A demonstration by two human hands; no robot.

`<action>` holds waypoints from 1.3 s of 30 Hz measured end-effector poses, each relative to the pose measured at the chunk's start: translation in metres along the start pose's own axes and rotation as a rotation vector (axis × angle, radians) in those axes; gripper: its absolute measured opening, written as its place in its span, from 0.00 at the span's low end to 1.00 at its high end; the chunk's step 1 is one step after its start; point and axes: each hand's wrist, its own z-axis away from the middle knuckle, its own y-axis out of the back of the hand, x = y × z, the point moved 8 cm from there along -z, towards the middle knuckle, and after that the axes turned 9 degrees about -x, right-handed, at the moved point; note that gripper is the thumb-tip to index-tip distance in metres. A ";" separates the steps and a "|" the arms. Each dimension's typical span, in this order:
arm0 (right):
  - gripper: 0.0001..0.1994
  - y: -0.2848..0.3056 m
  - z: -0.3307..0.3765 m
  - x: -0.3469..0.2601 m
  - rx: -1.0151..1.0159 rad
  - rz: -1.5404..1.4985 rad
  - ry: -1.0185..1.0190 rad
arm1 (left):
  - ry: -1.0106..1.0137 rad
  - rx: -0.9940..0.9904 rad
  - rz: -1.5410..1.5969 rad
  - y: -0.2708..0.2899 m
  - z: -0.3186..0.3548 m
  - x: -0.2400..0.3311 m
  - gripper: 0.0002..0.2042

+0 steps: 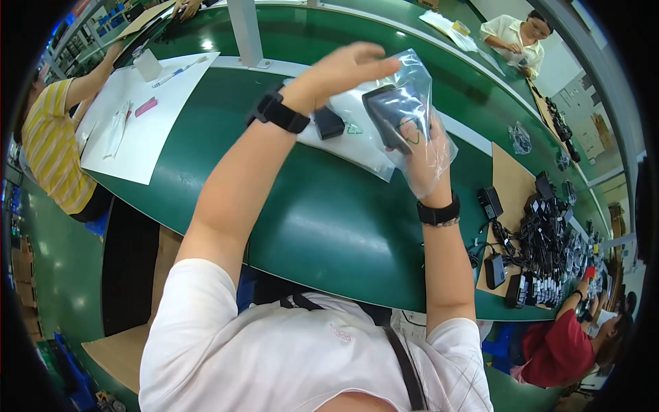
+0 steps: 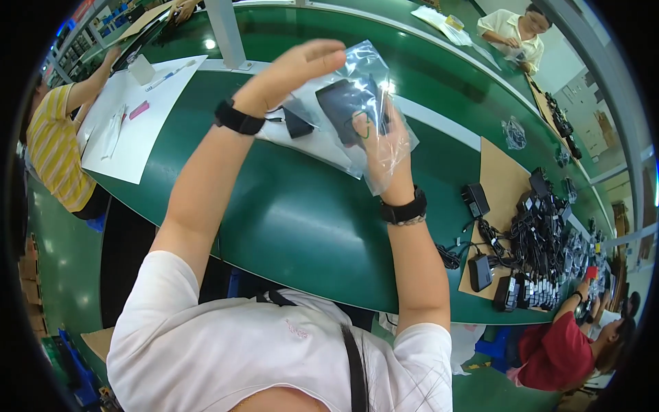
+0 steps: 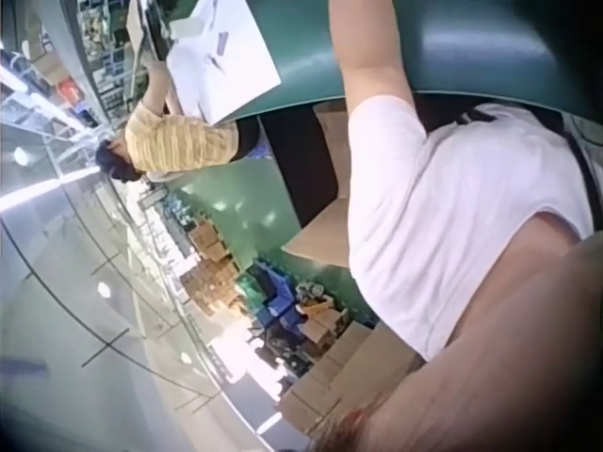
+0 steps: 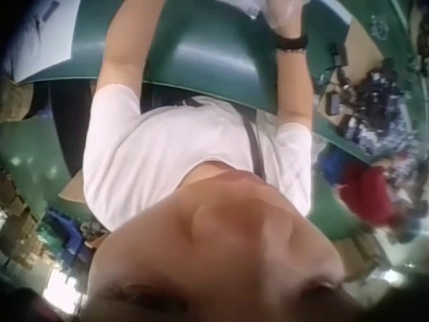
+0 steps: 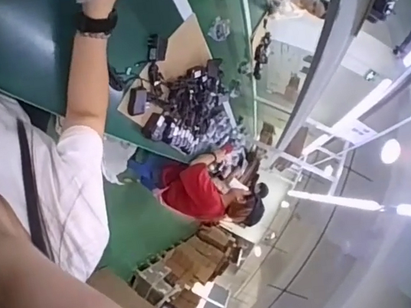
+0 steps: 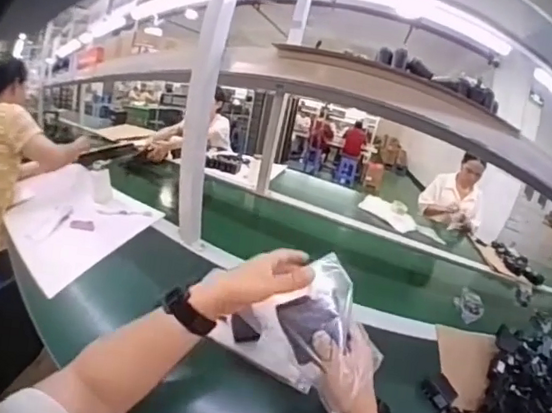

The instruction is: The person wraps power adapters by hand, winding the cord around each adapter and sliding them into plastic bags. This process is repeated for several more adapters before they are set aside on the table.

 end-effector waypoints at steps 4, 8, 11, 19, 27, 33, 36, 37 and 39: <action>0.23 0.007 0.004 0.012 0.211 0.381 0.199 | 0.011 0.075 0.609 -0.052 0.026 -0.038 0.20; 0.26 -0.013 0.017 0.008 0.293 0.244 0.195 | -0.095 0.391 0.465 -0.077 0.066 -0.048 0.19; 0.27 -0.021 0.017 0.005 0.297 0.267 0.204 | -0.100 0.392 0.315 -0.082 0.077 -0.060 0.19; 0.25 -0.024 0.010 0.046 -0.013 0.449 0.104 | 0.071 0.105 0.659 -0.065 0.085 -0.062 0.13; 0.18 -0.026 0.005 0.046 -0.103 0.522 0.141 | 0.252 -0.013 0.909 -0.064 0.087 -0.070 0.12; 0.14 -0.045 0.009 0.010 -0.174 1.017 0.344 | 0.258 -0.008 0.896 -0.060 0.086 -0.082 0.11; 0.15 -0.026 -0.005 0.013 -0.331 0.522 0.060 | 0.218 0.160 1.065 -0.053 0.090 -0.077 0.10; 0.16 -0.002 -0.004 0.032 -0.118 0.212 -0.107 | 0.205 0.197 1.086 -0.046 0.090 -0.080 0.10; 0.23 0.019 -0.008 0.037 0.005 0.012 -0.051 | 0.148 0.259 1.029 -0.029 0.089 -0.083 0.10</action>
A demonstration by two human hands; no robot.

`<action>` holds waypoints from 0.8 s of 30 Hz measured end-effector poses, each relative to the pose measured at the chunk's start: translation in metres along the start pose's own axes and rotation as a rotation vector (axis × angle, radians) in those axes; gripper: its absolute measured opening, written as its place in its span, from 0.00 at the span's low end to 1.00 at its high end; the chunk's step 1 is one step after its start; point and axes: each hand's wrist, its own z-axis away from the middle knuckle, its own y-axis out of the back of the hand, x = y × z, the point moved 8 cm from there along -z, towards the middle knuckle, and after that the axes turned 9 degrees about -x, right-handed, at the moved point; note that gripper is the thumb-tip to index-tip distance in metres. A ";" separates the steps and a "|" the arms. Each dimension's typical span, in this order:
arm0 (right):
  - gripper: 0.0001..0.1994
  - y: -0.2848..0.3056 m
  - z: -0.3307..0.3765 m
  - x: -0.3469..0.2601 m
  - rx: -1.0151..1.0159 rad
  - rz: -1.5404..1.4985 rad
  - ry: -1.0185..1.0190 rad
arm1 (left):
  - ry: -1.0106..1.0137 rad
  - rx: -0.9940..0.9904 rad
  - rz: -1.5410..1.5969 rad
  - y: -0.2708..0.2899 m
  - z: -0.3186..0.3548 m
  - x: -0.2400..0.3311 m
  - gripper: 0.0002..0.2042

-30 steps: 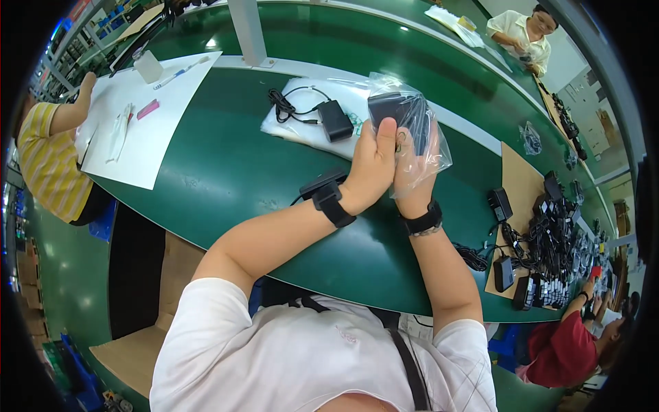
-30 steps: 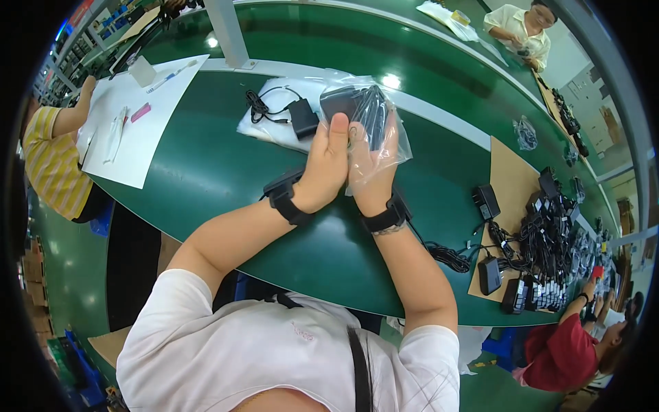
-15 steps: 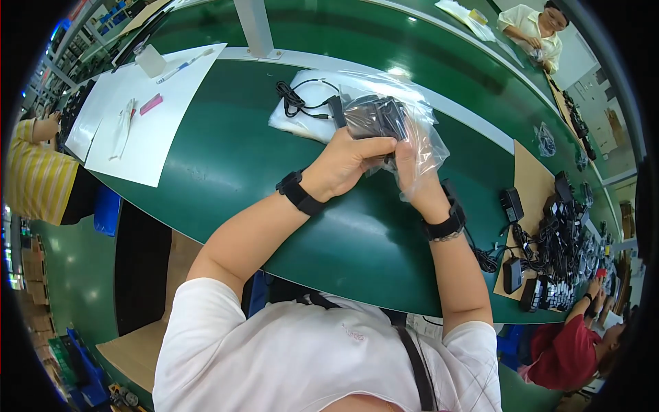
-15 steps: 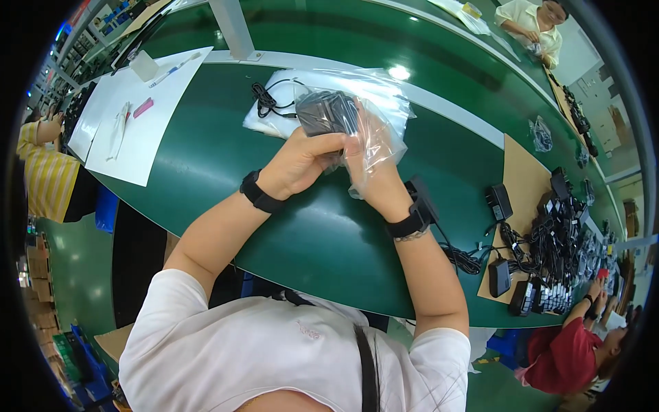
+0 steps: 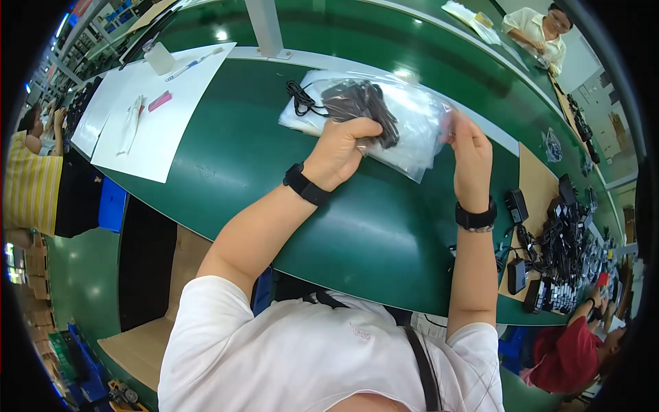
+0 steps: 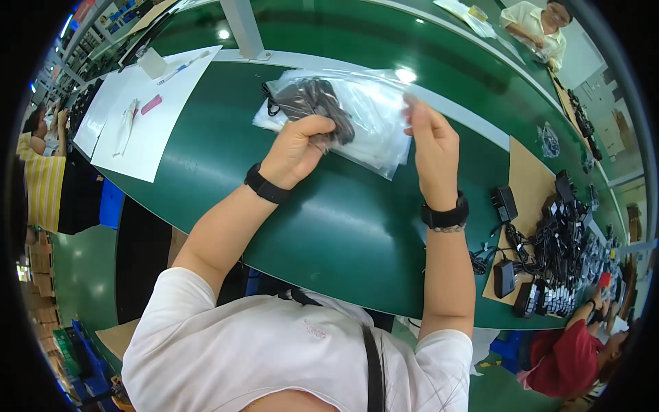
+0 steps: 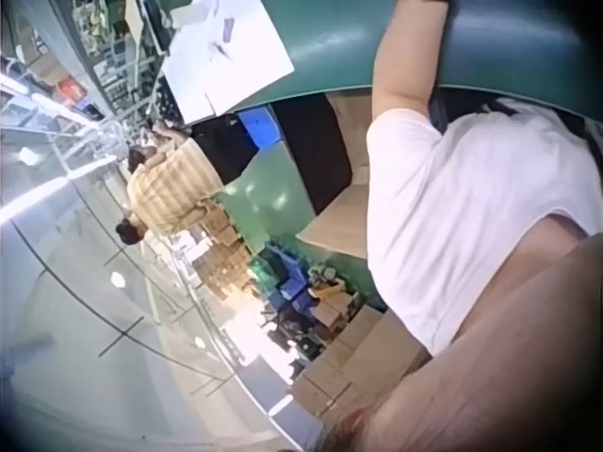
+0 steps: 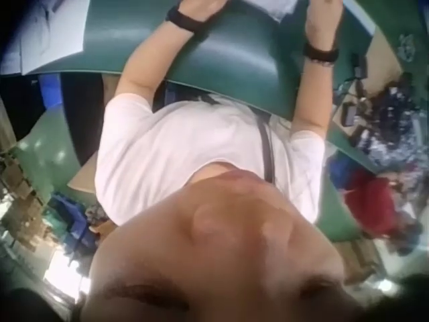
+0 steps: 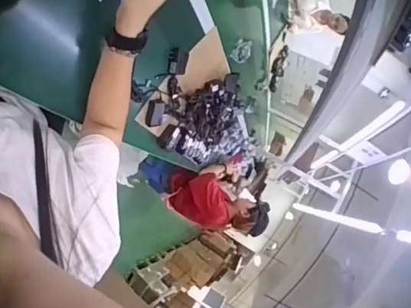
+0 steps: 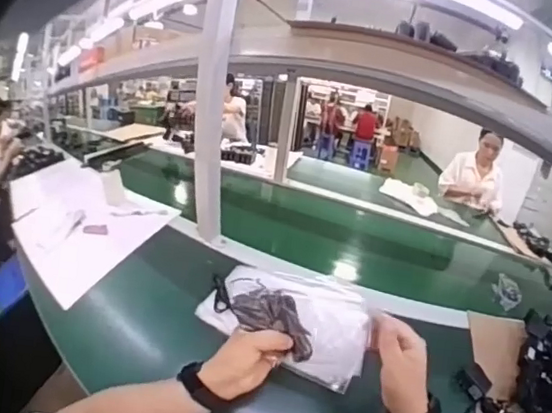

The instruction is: The person wraps power adapters by hand, winding the cord around each adapter and sliding them into plastic bags. This process is repeated for several more adapters before they are set aside on the table.

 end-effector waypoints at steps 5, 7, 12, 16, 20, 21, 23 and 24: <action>0.52 -0.050 0.019 0.020 -0.195 -0.431 -0.202 | -0.162 -0.019 -0.028 -0.005 0.002 0.017 0.10; 0.40 -0.066 0.023 0.034 -0.227 -0.669 -0.262 | -0.159 -0.035 -0.073 -0.016 0.005 0.010 0.11; 0.14 -0.030 0.011 0.025 0.003 -0.547 -0.081 | -0.133 -0.007 -0.236 -0.017 0.008 0.004 0.13; 0.08 -0.021 0.011 -0.006 0.009 -0.454 0.001 | -0.010 -0.049 -0.173 -0.020 0.009 0.000 0.13; 0.16 -0.038 0.013 -0.013 0.021 -0.515 -0.018 | -0.021 -0.010 -0.123 -0.023 0.010 -0.001 0.13; 0.19 -0.046 0.016 -0.013 0.048 -0.629 -0.055 | -0.036 0.002 -0.107 -0.023 0.009 0.000 0.14; 0.23 -0.063 0.021 0.002 -0.060 -0.705 -0.221 | -0.047 -0.005 -0.090 -0.026 0.011 -0.005 0.14; 0.24 -0.069 0.022 0.007 -0.064 -0.756 -0.267 | -0.060 -0.011 -0.071 -0.028 0.012 -0.008 0.14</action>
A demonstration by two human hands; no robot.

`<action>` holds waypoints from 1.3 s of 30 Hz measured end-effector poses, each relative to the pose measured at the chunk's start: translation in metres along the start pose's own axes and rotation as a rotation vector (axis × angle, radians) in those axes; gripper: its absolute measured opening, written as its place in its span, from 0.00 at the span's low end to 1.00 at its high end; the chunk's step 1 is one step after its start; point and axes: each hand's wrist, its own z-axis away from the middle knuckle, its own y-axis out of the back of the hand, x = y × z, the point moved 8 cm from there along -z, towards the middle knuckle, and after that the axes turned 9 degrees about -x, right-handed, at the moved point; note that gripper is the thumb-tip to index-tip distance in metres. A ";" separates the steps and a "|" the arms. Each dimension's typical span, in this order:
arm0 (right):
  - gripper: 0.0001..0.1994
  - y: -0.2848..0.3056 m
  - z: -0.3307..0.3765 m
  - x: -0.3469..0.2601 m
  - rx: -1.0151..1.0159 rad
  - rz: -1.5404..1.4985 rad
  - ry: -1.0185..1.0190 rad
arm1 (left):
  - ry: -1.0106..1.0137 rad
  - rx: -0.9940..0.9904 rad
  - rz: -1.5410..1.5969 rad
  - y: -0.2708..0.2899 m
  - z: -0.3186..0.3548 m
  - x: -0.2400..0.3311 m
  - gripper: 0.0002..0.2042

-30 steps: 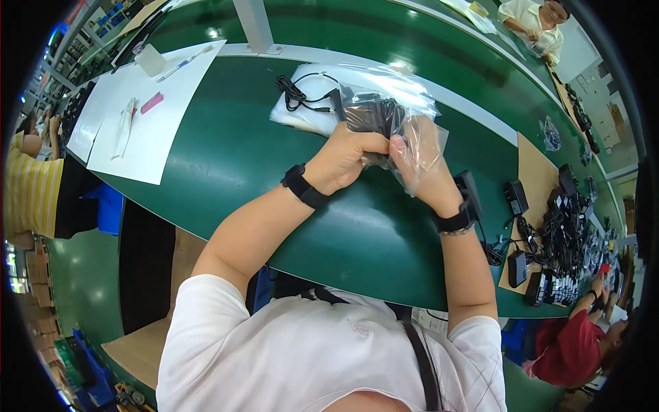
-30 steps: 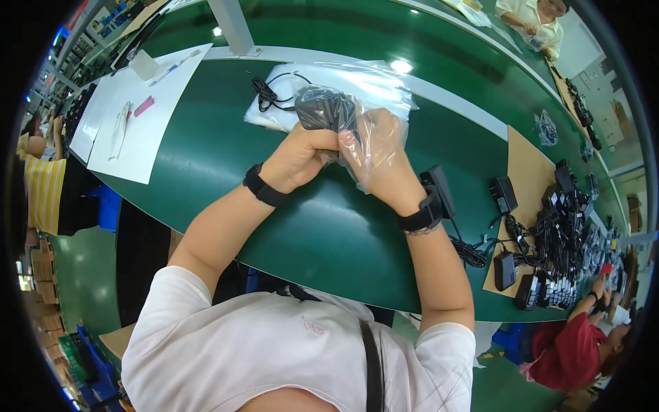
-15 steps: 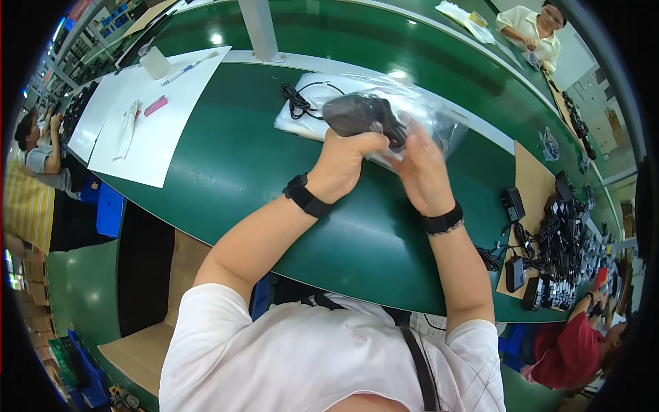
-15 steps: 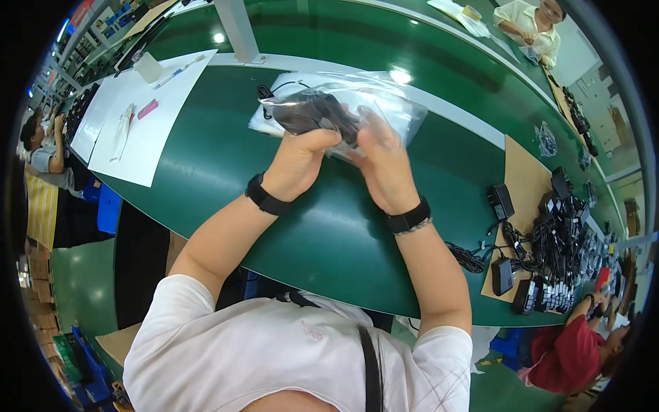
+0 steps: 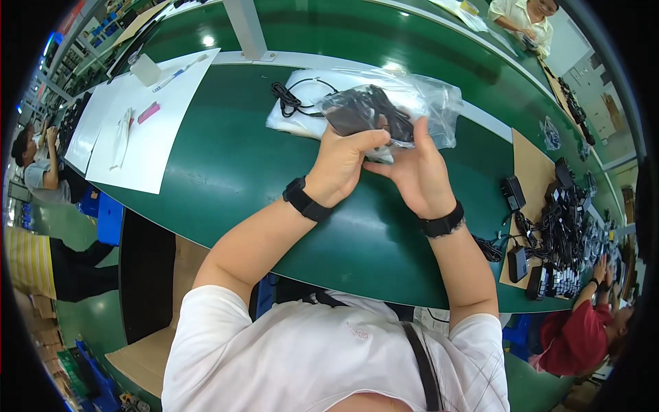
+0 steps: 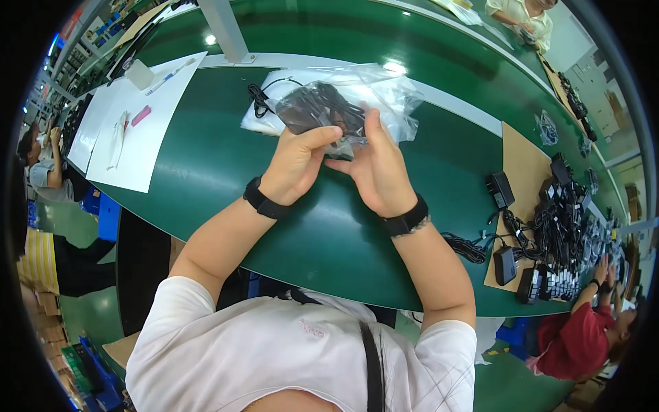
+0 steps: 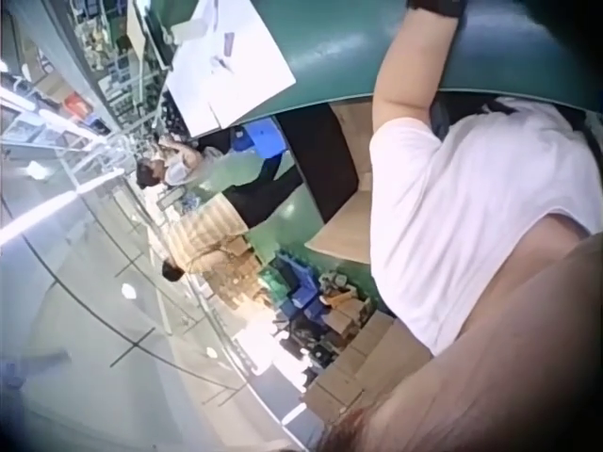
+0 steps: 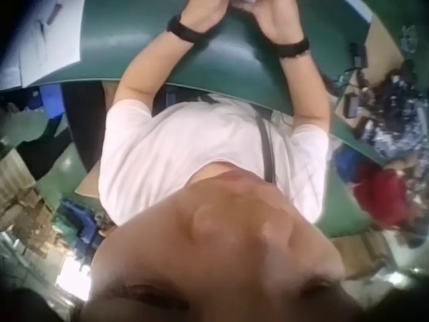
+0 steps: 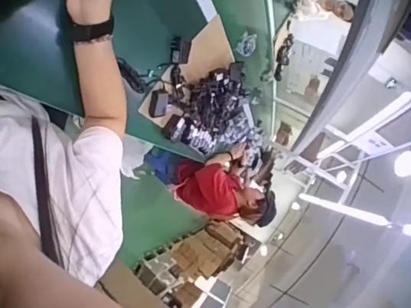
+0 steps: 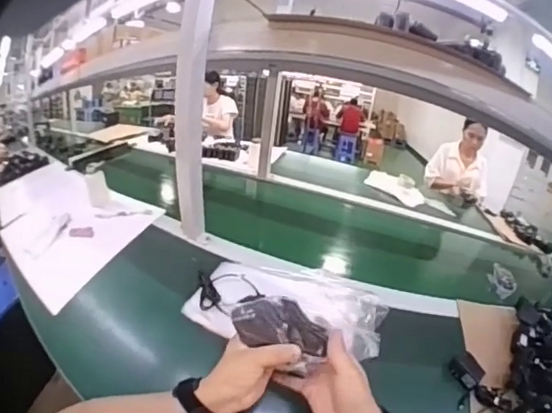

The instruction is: The person wraps power adapters by hand, winding the cord around each adapter and sliding them into plastic bags. This process is repeated for several more adapters before they are set aside on the table.

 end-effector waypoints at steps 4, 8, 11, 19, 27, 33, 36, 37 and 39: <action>0.21 0.009 -0.003 0.011 0.013 -0.109 0.000 | -0.006 0.011 -0.019 0.000 0.002 -0.008 0.15; 0.14 0.030 -0.007 -0.001 0.090 -0.002 0.135 | 0.054 -0.032 -0.107 0.003 -0.001 -0.009 0.17; 0.12 0.024 0.000 -0.012 0.114 0.127 0.208 | 0.077 -0.057 -0.106 -0.007 0.000 -0.006 0.18; 0.12 0.016 -0.001 -0.008 0.150 0.140 0.111 | 0.012 0.004 -0.188 -0.001 0.004 -0.005 0.19; 0.13 0.035 0.000 -0.009 0.188 0.357 0.165 | -0.054 -0.077 -0.127 -0.020 0.009 -0.010 0.21; 0.09 0.059 0.001 -0.031 0.318 0.887 0.162 | 0.103 0.005 -0.313 0.001 -0.003 -0.004 0.37; 0.06 -0.011 0.026 -0.046 0.203 1.887 0.883 | 0.056 -0.076 -0.526 -0.009 -0.003 0.012 0.29; 0.06 -0.017 0.027 -0.040 0.201 1.885 0.878 | 0.054 -0.093 -0.540 -0.014 -0.004 0.008 0.22; 0.06 -0.008 0.022 -0.033 0.192 1.496 0.753 | 0.046 -0.094 -0.556 -0.008 -0.003 0.006 0.16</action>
